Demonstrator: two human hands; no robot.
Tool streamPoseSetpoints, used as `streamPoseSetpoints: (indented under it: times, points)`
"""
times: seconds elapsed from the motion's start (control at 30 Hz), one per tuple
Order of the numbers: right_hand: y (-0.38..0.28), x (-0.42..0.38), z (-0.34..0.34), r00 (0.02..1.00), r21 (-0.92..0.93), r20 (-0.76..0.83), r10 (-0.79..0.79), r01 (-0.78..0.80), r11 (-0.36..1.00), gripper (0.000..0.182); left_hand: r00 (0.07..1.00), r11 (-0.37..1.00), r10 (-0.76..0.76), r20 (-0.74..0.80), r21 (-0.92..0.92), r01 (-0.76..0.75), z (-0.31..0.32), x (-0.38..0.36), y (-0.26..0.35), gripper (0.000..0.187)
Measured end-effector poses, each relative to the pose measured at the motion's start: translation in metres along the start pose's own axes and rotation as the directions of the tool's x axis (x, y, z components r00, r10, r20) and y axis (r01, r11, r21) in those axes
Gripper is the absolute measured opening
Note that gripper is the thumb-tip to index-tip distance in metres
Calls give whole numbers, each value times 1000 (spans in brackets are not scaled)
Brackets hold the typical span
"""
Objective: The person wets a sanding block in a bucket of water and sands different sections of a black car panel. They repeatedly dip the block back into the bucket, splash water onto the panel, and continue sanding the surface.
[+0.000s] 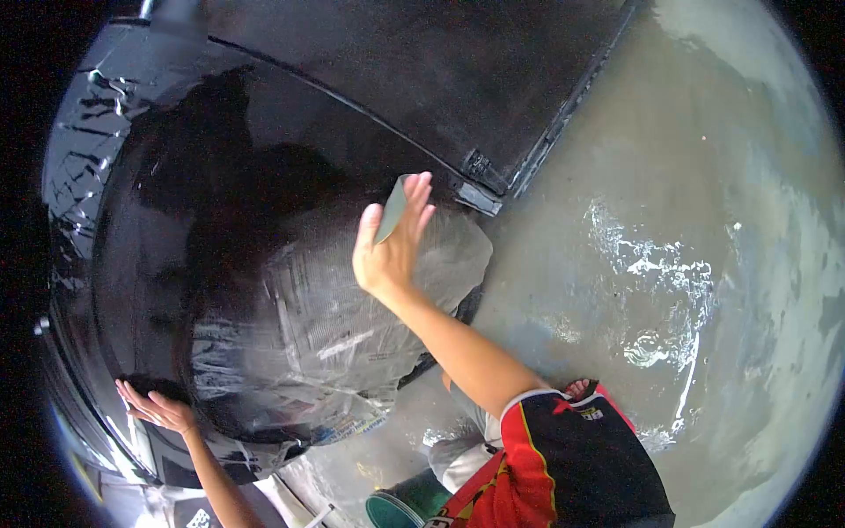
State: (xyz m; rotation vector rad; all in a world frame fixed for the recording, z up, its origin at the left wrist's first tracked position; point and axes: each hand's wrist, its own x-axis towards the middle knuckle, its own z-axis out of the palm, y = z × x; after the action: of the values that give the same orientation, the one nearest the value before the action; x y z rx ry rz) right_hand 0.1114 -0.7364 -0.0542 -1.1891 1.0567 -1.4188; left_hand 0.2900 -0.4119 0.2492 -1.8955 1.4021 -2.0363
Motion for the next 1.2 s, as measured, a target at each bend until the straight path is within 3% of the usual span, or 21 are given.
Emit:
streamPoseSetpoints:
  times: [0.13,0.27,0.4,0.47,0.53,0.57,0.63,0.67,0.73,0.8,0.87,0.93,0.97,1.0,1.07,1.13,1.2]
  points:
    - [3,18,-4,986,118,-46,159,-153,981,74,1000,1000,12,17,19,-12,-6,-6,2,57]
    - [16,22,-9,981,51,-37,191,-189,981,74,1000,1000,12,17,8,-12,-6,-4,0,60]
    - [20,16,-6,992,22,-25,124,-124,992,75,1000,1000,-4,24,3,4,-4,-5,-3,62]
    - [25,29,-2,974,28,-113,194,-192,981,76,1000,1000,-14,21,8,14,-3,-5,0,62]
    - [40,23,-1,981,52,-130,143,-137,989,77,999,999,-36,17,11,36,-5,-6,-1,62]
    - [53,20,-3,991,-60,-114,-63,56,997,78,1000,1000,-22,9,-12,22,-4,-6,-1,62]
    - [48,28,-18,915,-228,-19,-402,388,893,80,1000,999,-10,-3,-53,10,-3,-7,-2,61]
    - [45,38,-11,906,-225,-2,-423,412,883,80,999,998,-37,-3,-42,37,-2,-7,-3,61]
    - [-16,68,-11,672,-91,104,-734,741,665,83,999,998,-37,8,-58,37,-4,-9,-3,62]
    - [-60,90,-13,562,-132,193,-805,827,546,87,998,997,-55,4,-44,55,-4,-10,-3,63]
    - [-33,94,-29,509,-97,304,-805,857,506,85,998,997,-70,-4,-32,69,-5,-10,-3,64]
    - [51,75,-30,590,-117,230,-774,807,579,79,994,995,-105,-38,-10,104,-4,-12,-5,64]
    - [67,72,-35,585,-111,285,-759,807,580,78,994,994,-109,-27,-3,109,-5,-13,-4,64]
    - [47,79,-33,578,-81,271,-770,811,580,77,994,994,-111,-20,9,111,-5,-13,-3,63]
    - [-51,109,-16,422,-55,239,-875,905,421,77,996,996,-83,-17,14,83,-7,-13,-4,61]
    - [-162,127,-7,220,-54,395,-892,975,217,76,996,996,-88,-26,25,88,-8,-12,-2,60]
    - [-189,127,4,161,-130,400,-902,984,117,80,993,994,-105,-56,18,106,-9,-11,0,60]
